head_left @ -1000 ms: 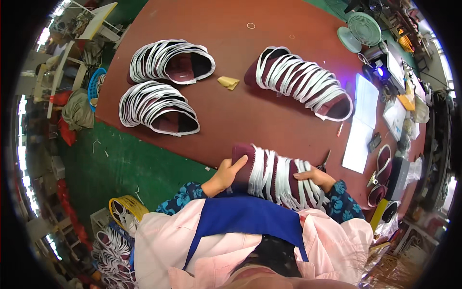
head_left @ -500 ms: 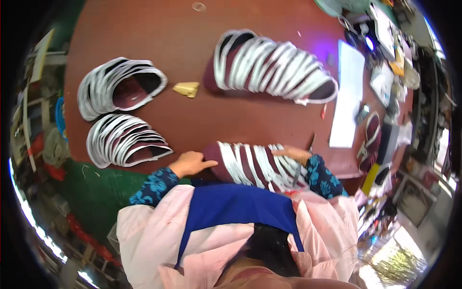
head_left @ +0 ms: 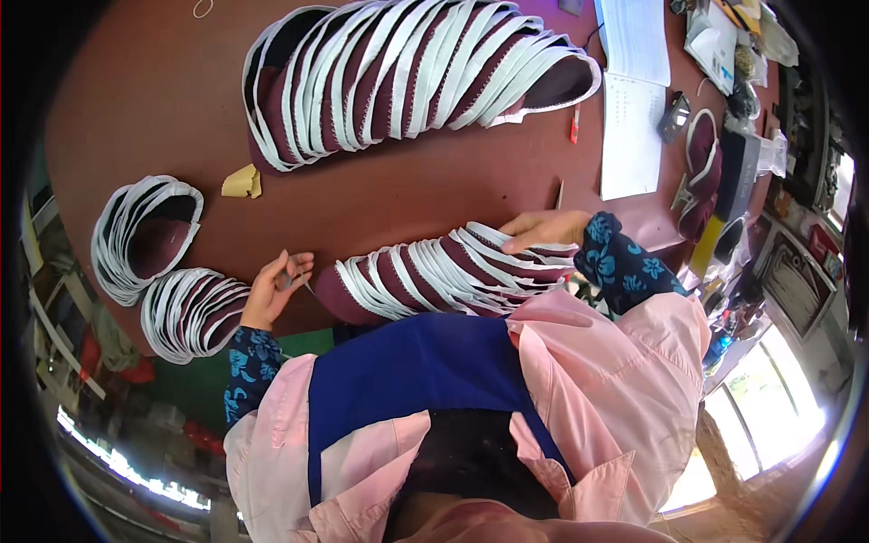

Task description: The worker is assembling, checking, and stacking shoe uppers and components on a factory production floor.

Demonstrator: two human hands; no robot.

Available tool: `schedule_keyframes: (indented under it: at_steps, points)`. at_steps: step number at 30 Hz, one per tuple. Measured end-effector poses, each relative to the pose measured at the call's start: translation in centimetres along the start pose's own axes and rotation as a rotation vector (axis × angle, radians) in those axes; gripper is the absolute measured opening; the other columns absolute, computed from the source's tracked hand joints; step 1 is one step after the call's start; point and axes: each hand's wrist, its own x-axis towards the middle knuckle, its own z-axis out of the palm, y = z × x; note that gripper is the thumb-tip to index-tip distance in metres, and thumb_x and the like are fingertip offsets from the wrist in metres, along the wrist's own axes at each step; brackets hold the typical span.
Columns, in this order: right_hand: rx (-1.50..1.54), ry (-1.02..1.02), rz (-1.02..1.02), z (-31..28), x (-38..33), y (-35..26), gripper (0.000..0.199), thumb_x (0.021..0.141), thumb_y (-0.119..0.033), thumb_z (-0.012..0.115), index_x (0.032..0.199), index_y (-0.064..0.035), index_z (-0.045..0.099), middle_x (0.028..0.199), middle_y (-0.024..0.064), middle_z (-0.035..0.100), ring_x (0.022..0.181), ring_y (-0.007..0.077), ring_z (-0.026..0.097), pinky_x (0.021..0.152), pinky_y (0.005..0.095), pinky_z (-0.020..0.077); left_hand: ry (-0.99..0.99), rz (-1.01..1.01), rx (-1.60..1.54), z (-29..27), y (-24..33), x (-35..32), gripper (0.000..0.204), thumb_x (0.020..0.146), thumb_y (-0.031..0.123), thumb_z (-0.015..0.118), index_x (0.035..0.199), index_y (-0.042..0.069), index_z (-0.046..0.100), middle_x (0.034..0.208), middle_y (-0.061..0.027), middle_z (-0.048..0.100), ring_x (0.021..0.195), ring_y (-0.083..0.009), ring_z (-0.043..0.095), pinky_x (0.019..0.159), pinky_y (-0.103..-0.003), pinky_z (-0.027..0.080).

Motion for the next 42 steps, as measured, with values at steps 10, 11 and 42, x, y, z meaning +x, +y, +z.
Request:
schedule_keyframes:
  at_steps: [10,11,42]
  points:
    - [-0.448,0.27,-0.531,10.4,0.9,5.3,0.042,0.088,-0.008,0.061,0.129,0.0024,0.059,0.13,0.0178,0.064,0.12,0.0301,0.06,0.106,0.037,0.0427,0.272,0.249,-0.067,9.8,-6.3,0.3,0.034,0.108,0.03,0.042,0.082,0.009,0.045,0.108,-0.02,0.067,0.103,-0.0232,0.059,0.098,-0.038,0.044]
    - [-0.481,0.186,-0.745,9.6,2.6,6.8,0.039,0.089,-0.008,0.06,0.127,0.0005,0.061,0.129,0.0187,0.064,0.119,0.0332,0.06,0.104,0.0388,0.044,0.25,0.297,-0.054,10.3,-6.2,-0.3,0.034,0.108,0.03,0.042,0.082,0.009,0.045,0.107,-0.0199,0.068,0.102,-0.0228,0.059,0.097,-0.037,0.043]
    - [0.214,0.615,-0.25,-3.7,1.2,2.5,0.037,0.1,-0.031,0.062,0.082,0.0006,0.068,0.076,0.007,0.068,0.068,0.0179,0.066,0.063,0.0291,0.0522,0.28,0.489,0.307,3.0,4.0,6.6,0.037,0.107,0.02,0.045,0.133,-0.004,0.056,0.127,-0.0161,0.064,0.108,-0.0209,0.066,0.094,-0.032,0.053]
